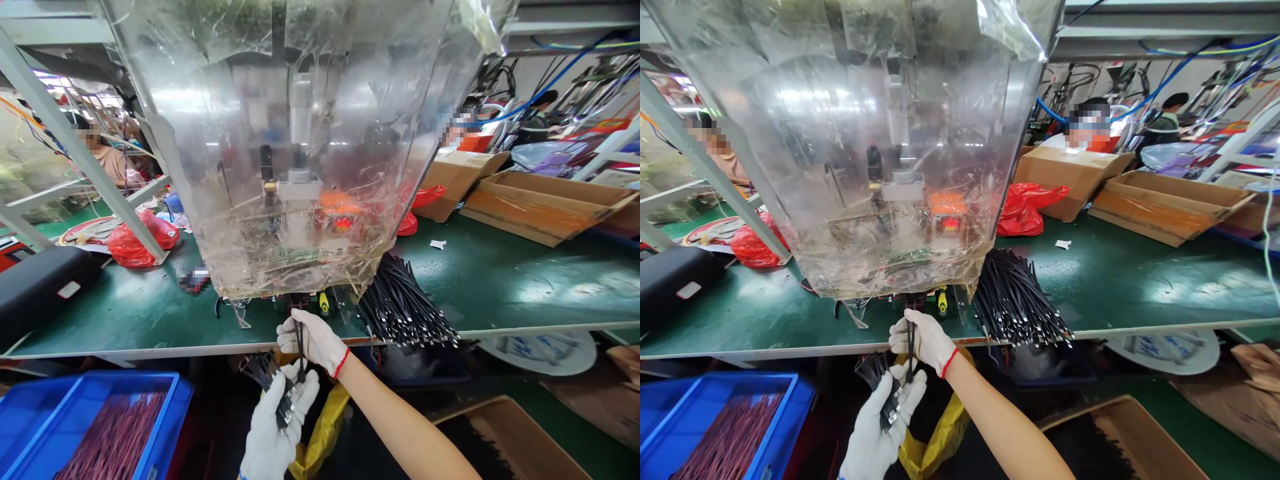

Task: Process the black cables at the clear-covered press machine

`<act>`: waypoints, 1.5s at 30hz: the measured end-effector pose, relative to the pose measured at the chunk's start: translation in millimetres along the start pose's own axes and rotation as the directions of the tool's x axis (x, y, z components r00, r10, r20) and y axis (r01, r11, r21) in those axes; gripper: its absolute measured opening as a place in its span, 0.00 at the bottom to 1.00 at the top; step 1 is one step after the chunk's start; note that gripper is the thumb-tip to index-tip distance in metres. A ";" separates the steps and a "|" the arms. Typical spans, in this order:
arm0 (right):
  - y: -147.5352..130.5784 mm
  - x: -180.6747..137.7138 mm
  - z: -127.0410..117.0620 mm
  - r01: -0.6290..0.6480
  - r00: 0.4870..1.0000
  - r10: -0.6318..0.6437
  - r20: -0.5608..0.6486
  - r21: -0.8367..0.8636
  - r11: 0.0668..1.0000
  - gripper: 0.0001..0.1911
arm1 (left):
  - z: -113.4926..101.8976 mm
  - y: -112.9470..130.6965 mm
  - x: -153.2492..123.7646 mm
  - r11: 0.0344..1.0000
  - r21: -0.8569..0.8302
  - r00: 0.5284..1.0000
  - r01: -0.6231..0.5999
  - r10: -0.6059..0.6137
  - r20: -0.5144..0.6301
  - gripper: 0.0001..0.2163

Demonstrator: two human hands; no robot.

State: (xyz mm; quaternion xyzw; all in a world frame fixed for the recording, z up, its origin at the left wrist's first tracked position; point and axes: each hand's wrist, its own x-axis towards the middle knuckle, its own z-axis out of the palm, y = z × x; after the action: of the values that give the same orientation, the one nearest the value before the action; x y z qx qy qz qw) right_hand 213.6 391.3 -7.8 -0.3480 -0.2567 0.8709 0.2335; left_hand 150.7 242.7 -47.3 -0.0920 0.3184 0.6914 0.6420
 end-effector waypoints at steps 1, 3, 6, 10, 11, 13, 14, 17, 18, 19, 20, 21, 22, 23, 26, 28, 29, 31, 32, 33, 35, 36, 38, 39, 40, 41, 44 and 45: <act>1.5 0.2 -1.6 0.015 1.000 -0.014 0.008 -0.013 1.000 0.22 | 1.9 -1.1 -2.7 1.000 -0.013 1.000 0.005 -0.005 -0.009 0.08; 4.0 0.8 -4.0 0.060 0.998 -0.059 0.021 -0.036 0.998 0.23 | 4.0 -2.4 -7.9 1.000 -0.020 1.000 0.013 -0.014 -0.023 0.08; 5.1 2.3 -4.6 0.072 0.996 -0.070 0.046 -0.049 0.996 0.24 | 2.0 -2.7 -12.3 1.000 0.008 0.998 0.016 -0.015 -0.063 0.09; 3.5 5.4 -2.9 0.063 0.997 -0.061 0.048 -0.048 0.997 0.23 | -7.6 -2.0 -12.2 1.000 0.006 0.998 0.015 -0.015 -0.057 0.10; 3.1 6.3 -2.7 0.066 0.997 -0.064 0.048 -0.048 0.997 0.23 | -10.0 -1.9 -11.9 1.000 0.003 0.999 0.012 -0.012 -0.052 0.11; 2.3 8.0 -2.6 0.059 0.997 -0.057 0.051 -0.036 0.998 0.22 | -13.8 -1.8 -11.8 1.000 0.002 0.999 0.001 0.000 -0.054 0.12; 2.0 8.6 -2.6 0.048 0.997 -0.047 0.053 -0.028 0.998 0.22 | -15.0 -1.8 -12.0 1.000 0.006 0.998 -0.004 0.005 -0.067 0.12; 1.6 8.9 -2.3 0.035 0.998 -0.034 0.050 -0.015 0.999 0.22 | -16.1 -1.4 -13.4 0.999 0.034 0.994 -0.021 0.024 -0.106 0.13; 1.6 8.6 -1.8 0.037 0.998 -0.036 0.046 -0.015 0.999 0.22 | -15.9 -1.1 -14.0 0.999 0.046 0.993 -0.020 0.025 -0.116 0.13; 1.7 8.2 -1.1 0.037 0.998 -0.037 0.041 -0.015 0.999 0.22 | -15.6 -0.7 -14.9 0.998 0.059 0.992 -0.016 0.023 -0.123 0.14; 1.8 7.8 -0.1 0.037 0.999 -0.036 0.034 -0.017 0.999 0.22 | -15.4 -0.2 -15.8 0.997 0.072 0.991 -0.009 0.018 -0.129 0.14; 1.8 7.5 1.1 0.038 0.999 -0.037 0.027 -0.020 0.999 0.22 | -15.1 0.3 -16.8 0.996 0.088 0.990 0.001 0.011 -0.139 0.13; 1.6 7.3 2.4 0.043 0.999 -0.042 0.024 -0.024 0.999 0.22 | -15.0 0.9 -17.9 0.994 0.108 0.989 0.015 0.001 -0.146 0.13; 1.1 7.0 3.5 0.050 0.998 -0.050 0.023 -0.028 0.998 0.22 | -15.2 1.6 -19.0 0.991 0.128 0.989 0.031 -0.012 -0.146 0.13; -1.4 3.6 2.1 0.086 0.995 -0.083 0.064 -0.041 0.995 0.21 | -17.5 3.8 -22.7 0.979 0.183 0.989 0.084 -0.060 -0.133 0.14; -0.5 -2.7 -7.1 0.097 0.985 -0.089 0.144 -0.048 0.994 0.20 | -21.5 6.3 -26.7 0.968 0.235 0.986 0.088 -0.052 -0.157 0.15; 2.4 -7.2 -15.0 0.092 0.979 -0.079 0.190 -0.059 0.994 0.21 | -24.5 8.1 -29.5 0.958 0.273 0.985 0.086 -0.041 -0.166 0.16; 15.8 -16.9 -35.9 0.021 0.962 0.014 0.271 -0.127 0.992 0.26 | -33.1 12.8 -36.5 0.922 0.375 0.988 0.097 -0.043 -0.150 0.16; 26.6 -21.1 -47.6 -0.045 0.951 0.096 0.295 -0.176 0.983 0.30 | -38.6 15.4 -40.3 0.891 0.436 0.989 0.125 -0.078 -0.124 0.16; 39.8 -24.3 -58.9 -0.115 0.935 0.178 0.307 -0.212 0.970 0.32 | -44.7 17.9 -43.8 0.850 0.502 0.987 0.158 -0.128 -0.092 0.15; 70.0 -26.7 -77.1 -0.194 0.919 0.249 0.306 -0.200 0.960 0.32 | -57.6 21.6 -48.9 0.752 0.627 0.974 0.204 -0.218 -0.056 0.15; 85.0 -25.9 -82.9 -0.188 0.932 0.225 0.284 -0.151 0.971 0.29 | -63.8 22.7 -50.2 0.704 0.677 0.968 0.217 -0.244 -0.056 0.15; 110.0 -22.0 -88.0 -0.096 0.979 0.101 0.179 -0.036 0.995 0.21 | -74.0 22.9 -49.8 0.632 0.742 0.965 0.225 -0.251 -0.079 0.16; 118.7 -19.7 -88.1 -0.053 0.991 0.053 0.123 0.002 0.999 0.18 | -77.9 22.3 -48.7 0.606 0.762 0.966 0.227 -0.243 -0.094 0.16; 124.8 -17.6 -87.5 -0.027 0.997 0.025 0.078 0.028 0.999 0.17 | -81.1 21.4 -47.2 0.582 0.780 0.966 0.228 -0.235 -0.107 0.16; 128.4 -16.0 -86.6 -0.018 0.999 0.016 0.049 0.050 0.999 0.16 | -83.5 20.4 -45.7 0.556 0.800 0.966 0.225 -0.231 -0.111 0.16; 130.4 -14.3 -85.9 -0.023 0.999 0.021 0.025 0.104 0.994 0.15 | -88.2 16.8 -43.3 0.492 0.845 0.966 0.210 -0.238 -0.102 0.16; 129.8 -13.9 -86.8 -0.018 1.000 0.016 0.019 0.107 0.994 0.15 | -88.9 15.5 -43.4 0.482 0.849 0.964 0.217 -0.243 -0.108 0.16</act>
State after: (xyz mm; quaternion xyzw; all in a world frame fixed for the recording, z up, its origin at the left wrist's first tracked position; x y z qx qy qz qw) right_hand 256.1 309.4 -134.5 -0.3294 -0.2088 0.8884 0.2423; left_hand 117.8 157.5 -88.4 0.2027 0.5927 0.3542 0.6943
